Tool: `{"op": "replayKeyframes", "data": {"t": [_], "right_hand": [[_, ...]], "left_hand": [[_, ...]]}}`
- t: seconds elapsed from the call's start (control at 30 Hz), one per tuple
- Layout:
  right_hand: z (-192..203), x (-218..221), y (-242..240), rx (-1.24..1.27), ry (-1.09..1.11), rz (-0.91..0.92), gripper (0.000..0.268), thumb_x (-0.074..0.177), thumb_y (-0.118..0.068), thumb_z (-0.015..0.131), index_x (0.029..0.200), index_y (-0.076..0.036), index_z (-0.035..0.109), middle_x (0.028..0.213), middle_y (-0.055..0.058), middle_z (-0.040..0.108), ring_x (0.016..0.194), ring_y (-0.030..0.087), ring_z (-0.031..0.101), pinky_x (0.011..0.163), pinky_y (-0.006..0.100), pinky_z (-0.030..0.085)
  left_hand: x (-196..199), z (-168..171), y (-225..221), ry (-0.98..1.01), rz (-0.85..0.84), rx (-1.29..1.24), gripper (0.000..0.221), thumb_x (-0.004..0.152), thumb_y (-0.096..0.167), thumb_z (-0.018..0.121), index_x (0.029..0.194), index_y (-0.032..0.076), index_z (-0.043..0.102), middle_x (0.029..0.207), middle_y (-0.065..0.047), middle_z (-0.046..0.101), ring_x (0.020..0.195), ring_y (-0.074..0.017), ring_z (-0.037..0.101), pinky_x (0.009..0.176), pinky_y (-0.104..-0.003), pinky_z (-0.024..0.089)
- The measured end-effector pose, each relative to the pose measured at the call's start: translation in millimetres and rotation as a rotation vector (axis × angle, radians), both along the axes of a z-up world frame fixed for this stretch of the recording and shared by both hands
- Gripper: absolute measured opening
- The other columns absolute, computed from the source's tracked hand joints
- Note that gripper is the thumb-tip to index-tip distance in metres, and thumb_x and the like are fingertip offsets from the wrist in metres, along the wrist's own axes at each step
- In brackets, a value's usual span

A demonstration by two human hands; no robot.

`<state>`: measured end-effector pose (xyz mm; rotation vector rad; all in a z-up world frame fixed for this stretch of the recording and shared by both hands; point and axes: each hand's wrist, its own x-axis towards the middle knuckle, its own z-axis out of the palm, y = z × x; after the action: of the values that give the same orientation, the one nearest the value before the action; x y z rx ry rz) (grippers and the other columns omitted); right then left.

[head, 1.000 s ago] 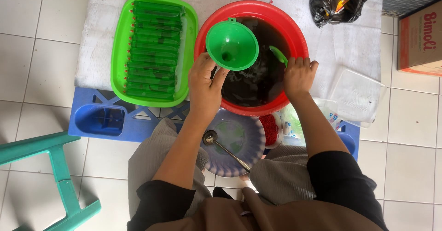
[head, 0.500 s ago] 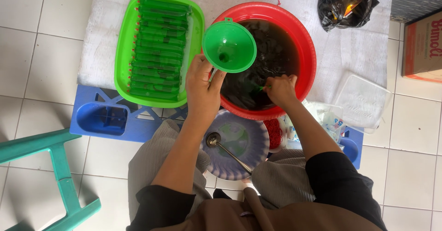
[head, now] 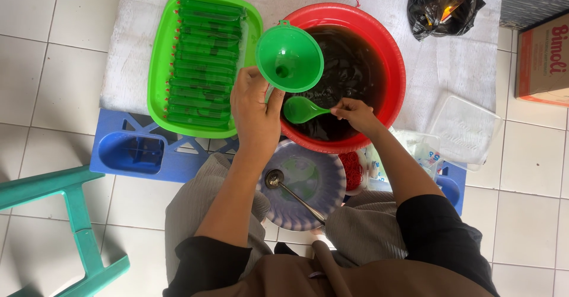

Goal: Filling small plastic tubes with liquid using a funnel and sealing them with rubber bands

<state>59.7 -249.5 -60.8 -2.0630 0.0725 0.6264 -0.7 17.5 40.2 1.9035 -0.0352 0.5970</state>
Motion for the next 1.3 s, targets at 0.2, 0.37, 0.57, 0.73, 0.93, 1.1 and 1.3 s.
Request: {"op": "replayKeyframes", "data": {"t": [0.2,0.37,0.57,0.73,0.93,1.1,1.3], "right_hand": [[-65,25,-43,0.274,-0.138,-0.038,0.013,0.095,-0.014,0.073,0.1,-0.002,0.074,0.078,0.01,0.067,0.081,0.015,0.063,0.082,0.026,0.051],[5,29,-55,0.289,-0.322,-0.062,0.012,0.099,-0.014,0.073,0.099,-0.002,0.072,0.079,0.01,0.066,0.08,0.015,0.062,0.082,0.026,0.05],[60,31,-85,0.26,-0.5,-0.157,0.012,0.104,-0.011,0.073,0.098,-0.001,0.071,0.079,0.013,0.066,0.079,0.016,0.064,0.083,0.027,0.053],[122,9,-83,0.218,-0.63,-0.207,0.014,0.108,-0.006,0.072,0.096,0.0,0.069,0.079,0.01,0.063,0.08,0.014,0.062,0.08,0.025,0.053],[180,-24,-67,0.116,-0.552,-0.286,0.016,0.109,-0.014,0.072,0.095,-0.01,0.067,0.08,0.002,0.063,0.081,0.01,0.056,0.081,0.025,0.046],[203,-44,-51,-0.064,-0.574,-0.212,0.013,0.109,-0.014,0.074,0.097,-0.01,0.071,0.087,-0.002,0.067,0.088,0.007,0.056,0.085,0.024,0.043],[216,-56,-34,-0.128,-0.654,-0.112,0.004,0.107,-0.011,0.075,0.105,-0.008,0.073,0.107,0.003,0.076,0.098,0.008,0.063,0.089,0.025,0.048]], "left_hand": [[2,-4,-7,-0.016,0.008,0.006,0.012,0.106,0.022,0.062,0.108,0.016,0.072,0.097,0.0,0.049,0.089,-0.0216,0.057,0.086,-0.042,0.042],[1,-7,-14,0.026,-0.054,-0.102,0.012,0.106,0.021,0.063,0.107,0.014,0.072,0.094,0.0,0.048,0.091,-0.0229,0.058,0.089,-0.044,0.044],[1,-13,-24,0.042,-0.093,-0.067,0.011,0.104,0.023,0.066,0.105,0.013,0.072,0.093,-0.001,0.049,0.091,-0.0238,0.059,0.088,-0.045,0.046],[2,-12,-37,0.037,-0.142,-0.017,0.009,0.102,0.02,0.068,0.1,0.012,0.072,0.091,-0.002,0.052,0.089,-0.0257,0.063,0.087,-0.046,0.05],[3,-22,-48,0.033,-0.156,0.099,0.012,0.097,0.025,0.071,0.102,0.014,0.074,0.096,-0.004,0.064,0.08,-0.0183,0.061,0.066,-0.037,0.05],[3,-19,-51,0.026,-0.185,0.065,0.01,0.097,0.023,0.072,0.102,0.014,0.074,0.096,-0.003,0.065,0.073,-0.0159,0.06,0.065,-0.037,0.05],[2,-14,-51,0.037,-0.21,0.057,0.014,0.099,0.027,0.069,0.105,0.016,0.075,0.097,-0.001,0.064,0.083,-0.0169,0.063,0.072,-0.039,0.051]]}}
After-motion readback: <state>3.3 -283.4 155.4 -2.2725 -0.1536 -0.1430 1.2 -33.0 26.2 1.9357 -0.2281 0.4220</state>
